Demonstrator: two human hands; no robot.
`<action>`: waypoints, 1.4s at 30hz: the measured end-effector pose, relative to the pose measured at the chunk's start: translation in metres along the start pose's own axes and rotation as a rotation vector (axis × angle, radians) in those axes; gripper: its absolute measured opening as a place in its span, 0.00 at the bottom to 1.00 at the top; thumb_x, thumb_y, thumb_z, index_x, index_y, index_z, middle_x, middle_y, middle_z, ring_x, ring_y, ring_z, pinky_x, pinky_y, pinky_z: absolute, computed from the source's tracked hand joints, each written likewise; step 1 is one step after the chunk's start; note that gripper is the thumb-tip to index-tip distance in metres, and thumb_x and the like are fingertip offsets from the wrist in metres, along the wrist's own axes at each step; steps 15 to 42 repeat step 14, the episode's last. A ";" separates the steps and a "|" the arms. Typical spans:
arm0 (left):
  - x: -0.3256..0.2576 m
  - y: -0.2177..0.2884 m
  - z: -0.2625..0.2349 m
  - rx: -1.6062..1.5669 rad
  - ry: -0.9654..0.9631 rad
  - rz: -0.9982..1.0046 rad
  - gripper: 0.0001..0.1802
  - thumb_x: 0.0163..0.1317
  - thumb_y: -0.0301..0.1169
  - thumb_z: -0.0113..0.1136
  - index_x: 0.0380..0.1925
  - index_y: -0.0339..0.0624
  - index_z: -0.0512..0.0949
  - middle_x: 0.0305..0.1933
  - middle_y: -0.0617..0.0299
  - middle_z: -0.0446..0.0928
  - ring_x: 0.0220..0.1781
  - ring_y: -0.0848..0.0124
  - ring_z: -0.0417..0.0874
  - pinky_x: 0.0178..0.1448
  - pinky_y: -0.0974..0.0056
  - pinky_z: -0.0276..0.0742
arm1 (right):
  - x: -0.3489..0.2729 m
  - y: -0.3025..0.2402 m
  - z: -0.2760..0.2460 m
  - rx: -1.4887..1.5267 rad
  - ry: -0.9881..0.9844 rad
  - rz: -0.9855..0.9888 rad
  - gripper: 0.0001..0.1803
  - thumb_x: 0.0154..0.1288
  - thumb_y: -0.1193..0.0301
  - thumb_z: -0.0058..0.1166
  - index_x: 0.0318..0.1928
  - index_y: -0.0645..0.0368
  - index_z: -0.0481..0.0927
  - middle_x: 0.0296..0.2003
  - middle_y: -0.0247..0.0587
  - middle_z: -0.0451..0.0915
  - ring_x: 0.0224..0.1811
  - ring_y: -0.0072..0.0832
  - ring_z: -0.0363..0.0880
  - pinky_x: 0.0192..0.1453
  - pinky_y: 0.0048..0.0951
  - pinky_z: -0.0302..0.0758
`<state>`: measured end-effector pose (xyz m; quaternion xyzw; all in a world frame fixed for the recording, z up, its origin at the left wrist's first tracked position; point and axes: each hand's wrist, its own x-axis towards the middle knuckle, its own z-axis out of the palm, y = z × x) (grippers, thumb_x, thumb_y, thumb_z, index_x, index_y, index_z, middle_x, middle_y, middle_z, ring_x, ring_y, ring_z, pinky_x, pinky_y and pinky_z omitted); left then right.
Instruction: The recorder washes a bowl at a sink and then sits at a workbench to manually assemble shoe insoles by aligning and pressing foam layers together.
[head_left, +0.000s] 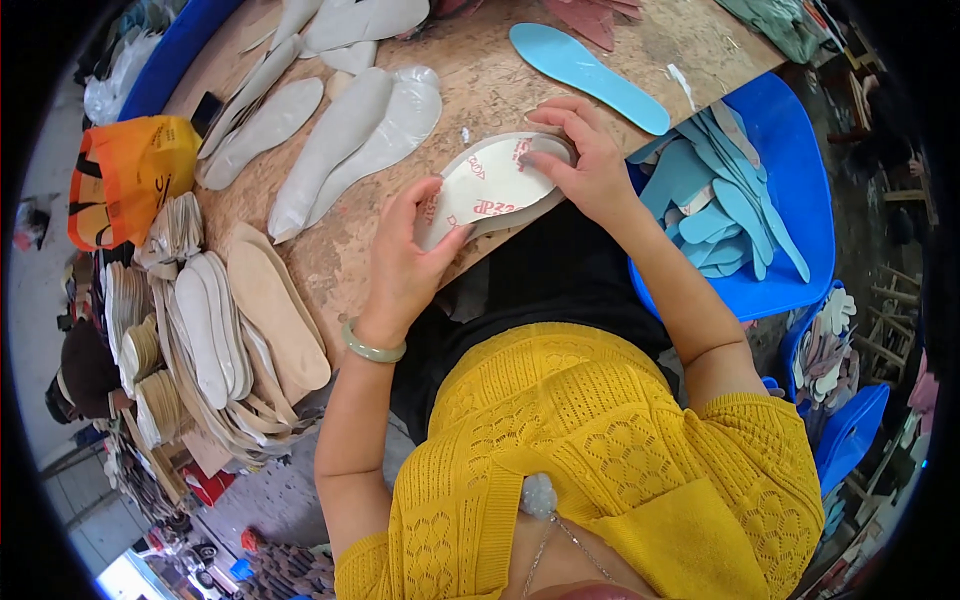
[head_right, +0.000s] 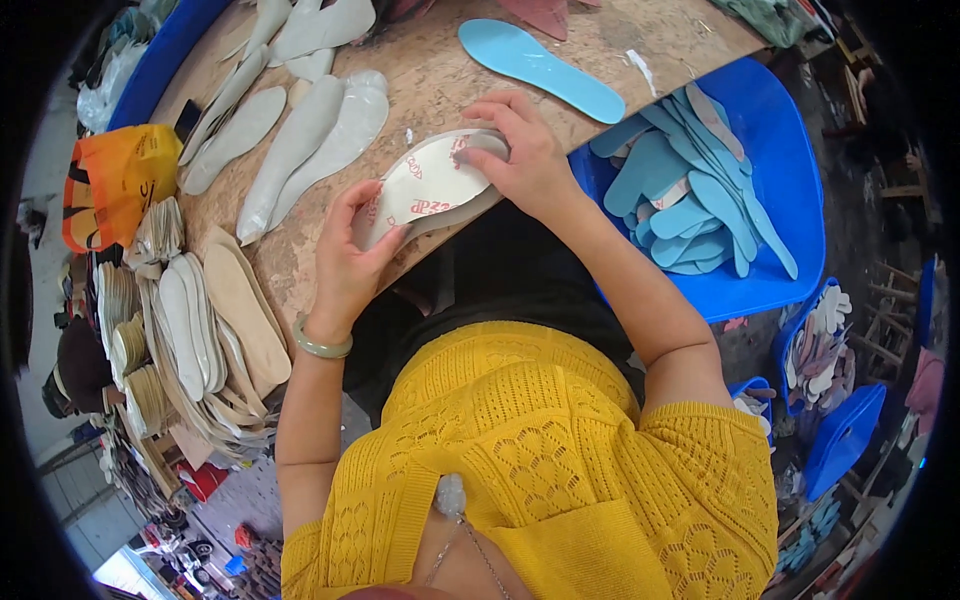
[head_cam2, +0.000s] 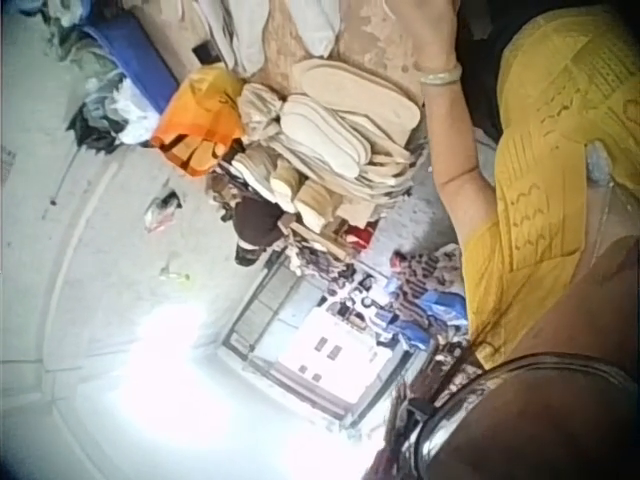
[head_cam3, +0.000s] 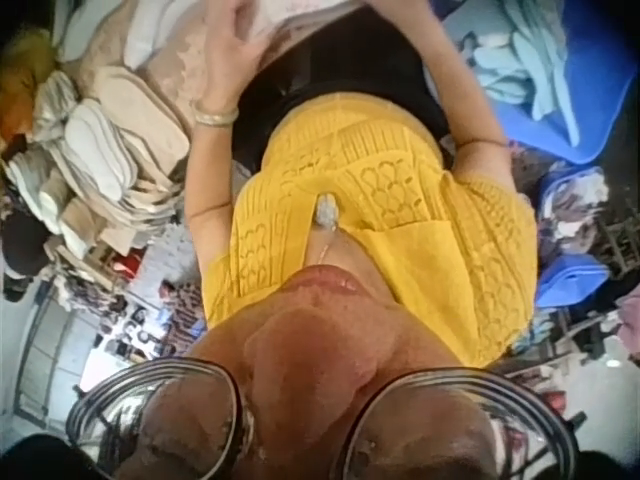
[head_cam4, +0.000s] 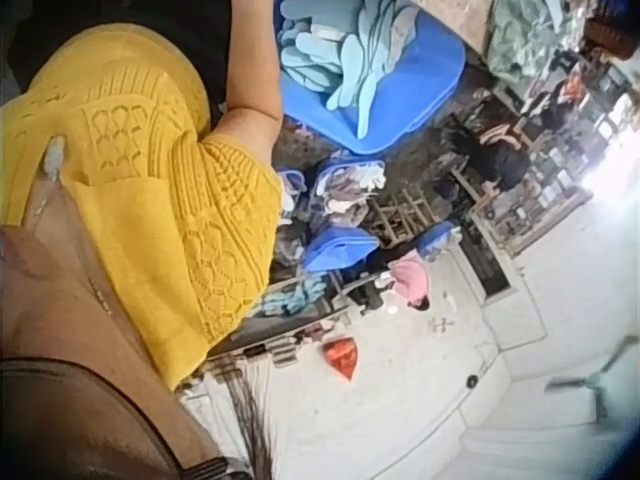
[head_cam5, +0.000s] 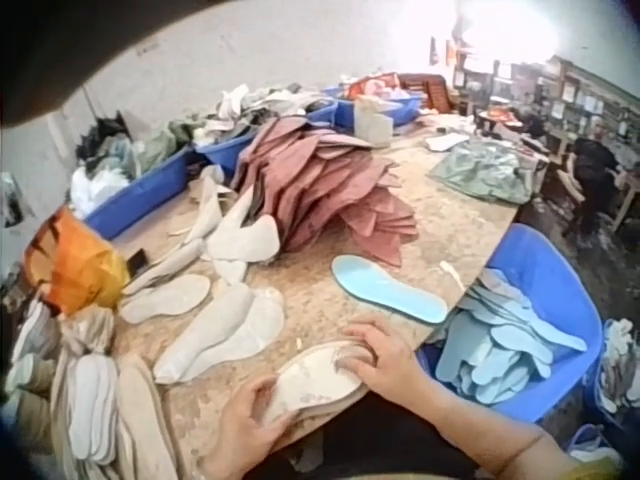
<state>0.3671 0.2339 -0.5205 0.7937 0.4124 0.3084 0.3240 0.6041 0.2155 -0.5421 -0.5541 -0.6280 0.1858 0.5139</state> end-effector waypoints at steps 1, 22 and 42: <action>0.000 -0.001 0.001 -0.027 0.003 -0.011 0.27 0.48 0.26 0.67 0.50 0.39 0.71 0.49 0.53 0.73 0.52 0.59 0.74 0.57 0.61 0.70 | 0.000 -0.001 -0.003 -0.082 0.021 -0.050 0.17 0.51 0.75 0.61 0.44 0.60 0.76 0.45 0.42 0.72 0.49 0.39 0.73 0.51 0.31 0.71; 0.001 0.000 -0.002 0.214 -0.096 0.153 0.27 0.49 0.29 0.67 0.52 0.41 0.71 0.54 0.52 0.72 0.58 0.59 0.69 0.63 0.57 0.64 | -0.005 0.010 0.003 -0.210 -0.024 -0.144 0.23 0.47 0.73 0.64 0.46 0.58 0.73 0.48 0.46 0.70 0.52 0.43 0.69 0.56 0.37 0.69; 0.001 0.000 -0.002 0.214 -0.096 0.153 0.27 0.49 0.29 0.67 0.52 0.41 0.71 0.54 0.52 0.72 0.58 0.59 0.69 0.63 0.57 0.64 | -0.005 0.010 0.003 -0.210 -0.024 -0.144 0.23 0.47 0.73 0.64 0.46 0.58 0.73 0.48 0.46 0.70 0.52 0.43 0.69 0.56 0.37 0.69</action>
